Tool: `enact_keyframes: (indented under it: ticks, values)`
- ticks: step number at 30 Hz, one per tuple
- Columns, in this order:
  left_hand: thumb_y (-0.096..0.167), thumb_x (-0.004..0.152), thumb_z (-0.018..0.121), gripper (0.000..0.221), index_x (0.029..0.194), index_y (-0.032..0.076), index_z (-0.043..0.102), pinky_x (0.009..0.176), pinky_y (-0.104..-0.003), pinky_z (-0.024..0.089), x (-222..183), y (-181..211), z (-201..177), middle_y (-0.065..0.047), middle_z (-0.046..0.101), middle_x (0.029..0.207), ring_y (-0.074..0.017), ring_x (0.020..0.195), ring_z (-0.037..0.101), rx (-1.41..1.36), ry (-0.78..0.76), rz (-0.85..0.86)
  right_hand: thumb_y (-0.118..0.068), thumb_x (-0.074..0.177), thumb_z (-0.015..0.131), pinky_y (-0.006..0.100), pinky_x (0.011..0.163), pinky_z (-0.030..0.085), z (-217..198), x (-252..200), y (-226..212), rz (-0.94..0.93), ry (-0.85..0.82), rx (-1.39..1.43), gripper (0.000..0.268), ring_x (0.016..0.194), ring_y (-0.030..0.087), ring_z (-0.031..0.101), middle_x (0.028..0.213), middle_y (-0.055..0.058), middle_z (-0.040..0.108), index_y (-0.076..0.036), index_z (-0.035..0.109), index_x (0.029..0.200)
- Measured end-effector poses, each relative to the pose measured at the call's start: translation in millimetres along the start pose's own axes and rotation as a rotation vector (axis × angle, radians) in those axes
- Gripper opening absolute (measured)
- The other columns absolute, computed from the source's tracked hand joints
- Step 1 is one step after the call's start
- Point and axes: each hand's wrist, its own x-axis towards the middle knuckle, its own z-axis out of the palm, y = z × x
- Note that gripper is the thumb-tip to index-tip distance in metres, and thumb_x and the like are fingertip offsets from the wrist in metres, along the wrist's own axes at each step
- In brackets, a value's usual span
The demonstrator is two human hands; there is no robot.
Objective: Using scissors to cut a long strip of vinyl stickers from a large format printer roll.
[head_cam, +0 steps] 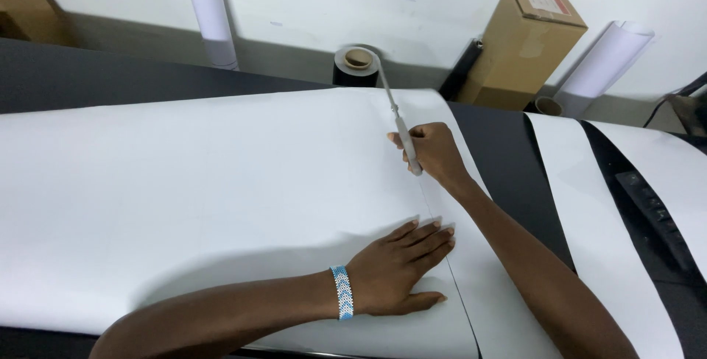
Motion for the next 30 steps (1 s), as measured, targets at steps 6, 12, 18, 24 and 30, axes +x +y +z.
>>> enact_keyframes:
  ticks: [6,12,18,24,30]
  values:
    - [0.059,0.114,0.043,0.085,0.169,-0.006,0.046,0.144,-0.058,0.022,-0.8,-1.4,6.1,-0.025,0.048,0.178,-0.0424,0.169,0.039,0.031,0.017,0.006,-0.043,0.096,0.097,0.028,0.042,0.041,20.6,-31.8,-10.8,-0.106,-0.144,-0.398,0.077,0.041,0.017,0.063,0.048,0.000,0.044,-0.014,0.039,0.056]
    - [0.061,0.112,0.041,0.086,0.167,-0.005,0.049,0.141,-0.057,0.025,0.6,-1.5,4.5,-0.026,0.050,0.175,-0.0398,0.166,0.042,-0.013,-0.043,-0.037,-0.041,0.100,0.083,0.042,0.055,0.033,44.5,-13.1,26.8,-0.292,-0.098,-0.740,0.066,0.051,0.017,0.041,0.051,0.000,0.048,-0.012,0.038,0.061]
    - [0.052,0.111,0.053,0.076,0.156,-0.010,0.057,0.137,-0.057,0.033,1.9,2.5,-7.5,-0.028,0.058,0.164,-0.0452,0.161,0.046,-0.064,0.045,0.023,-0.031,0.099,0.074,0.044,0.061,0.043,57.5,-26.3,17.9,-0.209,-0.147,-0.815,0.037,0.058,0.026,0.055,0.064,0.005,0.063,-0.008,0.057,0.075]
    - [0.054,0.113,0.049,0.080,0.164,-0.007,0.050,0.137,-0.056,0.032,2.3,2.2,-11.0,-0.027,0.054,0.170,-0.0429,0.163,0.045,-0.044,0.003,0.005,-0.027,0.101,0.084,0.042,0.078,0.057,19.7,-62.8,5.7,-0.346,-0.121,-0.646,0.019,0.091,0.023,0.080,0.103,0.003,0.085,-0.013,0.077,0.110]
    - [0.054,0.115,0.048,0.076,0.170,0.002,0.047,0.141,-0.053,0.025,0.7,-4.3,-1.1,-0.018,0.044,0.182,-0.0373,0.169,0.040,-0.018,-0.022,-0.042,-0.072,0.099,0.072,0.052,0.081,0.065,-83.6,-152.4,50.4,-0.085,0.109,-1.041,0.066,0.093,0.040,0.082,0.125,0.006,0.080,-0.010,0.077,0.123]
